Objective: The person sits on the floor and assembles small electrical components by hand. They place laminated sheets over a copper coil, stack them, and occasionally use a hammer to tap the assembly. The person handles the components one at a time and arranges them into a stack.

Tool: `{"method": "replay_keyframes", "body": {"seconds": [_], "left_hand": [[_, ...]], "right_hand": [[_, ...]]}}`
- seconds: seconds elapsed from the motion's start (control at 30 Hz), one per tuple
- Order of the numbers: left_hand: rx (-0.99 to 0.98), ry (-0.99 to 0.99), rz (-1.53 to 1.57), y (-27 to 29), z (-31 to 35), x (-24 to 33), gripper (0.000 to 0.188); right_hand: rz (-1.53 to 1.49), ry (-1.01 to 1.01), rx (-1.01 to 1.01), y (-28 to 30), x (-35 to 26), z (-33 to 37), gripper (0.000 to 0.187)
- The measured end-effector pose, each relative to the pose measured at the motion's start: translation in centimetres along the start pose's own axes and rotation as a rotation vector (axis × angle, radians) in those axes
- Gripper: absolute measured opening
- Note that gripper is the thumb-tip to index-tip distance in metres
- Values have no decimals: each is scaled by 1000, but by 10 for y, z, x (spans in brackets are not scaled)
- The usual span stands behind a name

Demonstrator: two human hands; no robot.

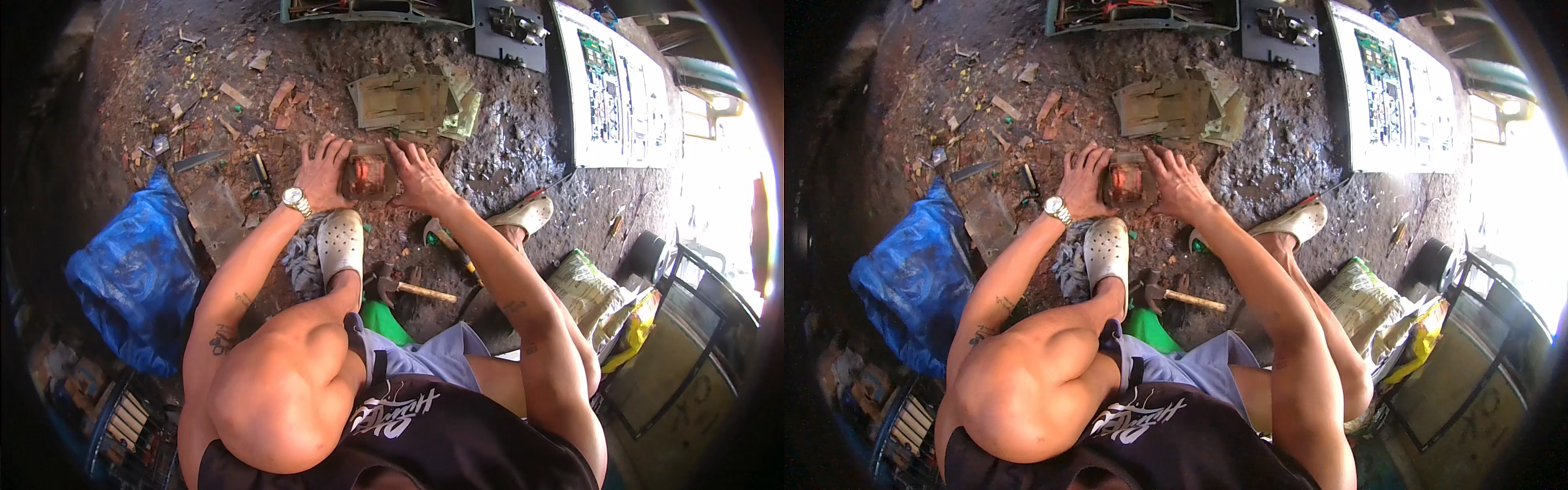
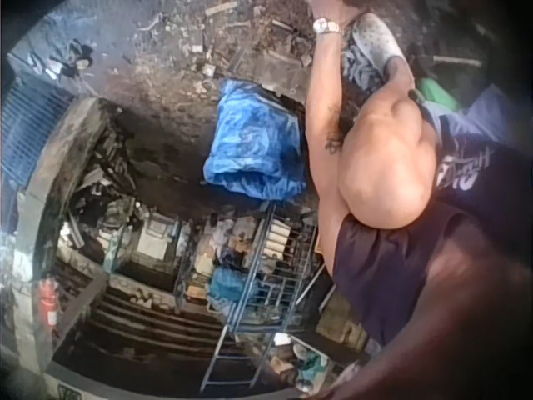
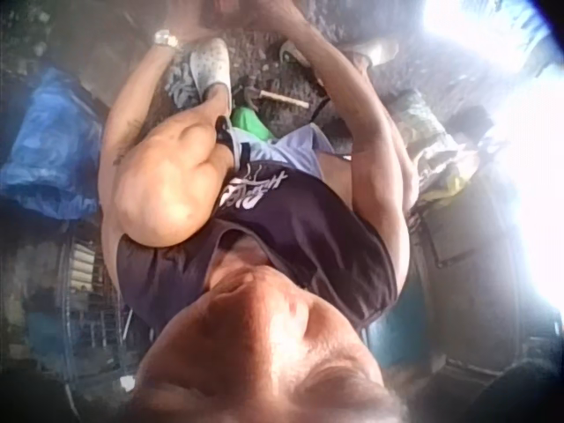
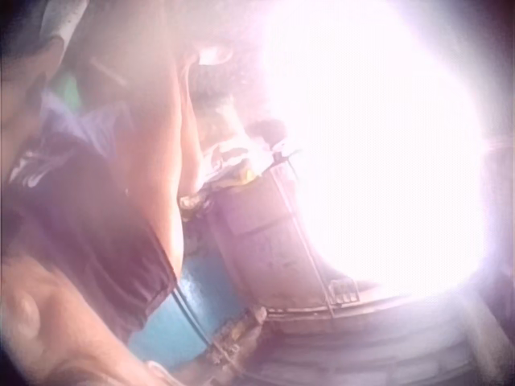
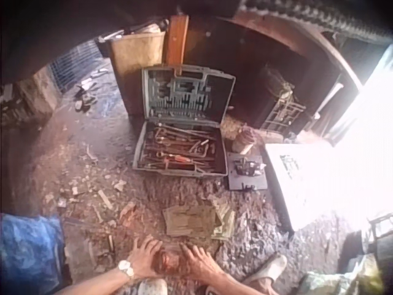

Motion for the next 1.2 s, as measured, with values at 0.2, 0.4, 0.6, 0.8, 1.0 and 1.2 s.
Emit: {"method": "replay_keyframes", "body": {"seconds": [0.2, 0.4, 0.6, 0.8, 1.0, 1.2], "left_hand": [[-15, 6, 24, -11, 15, -15, 143], [-57, 44, -64, -10, 5, -8, 148], [-60, -21, -56, -8, 7, -7, 147], [48, -42, 40, -9, 10, -9, 148], [-115, -28, 10, -5, 3, -9, 147], [-64, 0, 13, -9, 10, -16, 144]], "right_hand": [[-883, -552, -19, -31, -4, 2, 68], [-944, -690, 143, -71, -10, -5, 48], [-449, -652, 107, -64, -13, 0, 50], [-710, -598, 213, -50, -2, 15, 33], [-826, -564, 261, -69, 23, 33, 33], [-667, -737, 483, 16, 89, 96, 31]]}}
Point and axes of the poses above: each hand's wrist, its own z-axis away from the middle knuckle, its own y-axis out of the back of the hand, x = y × z, the point moved 2 cm from there along -z, towards the middle knuckle, and after that the axes turned 2 degrees about x, right-handed, at the moved point
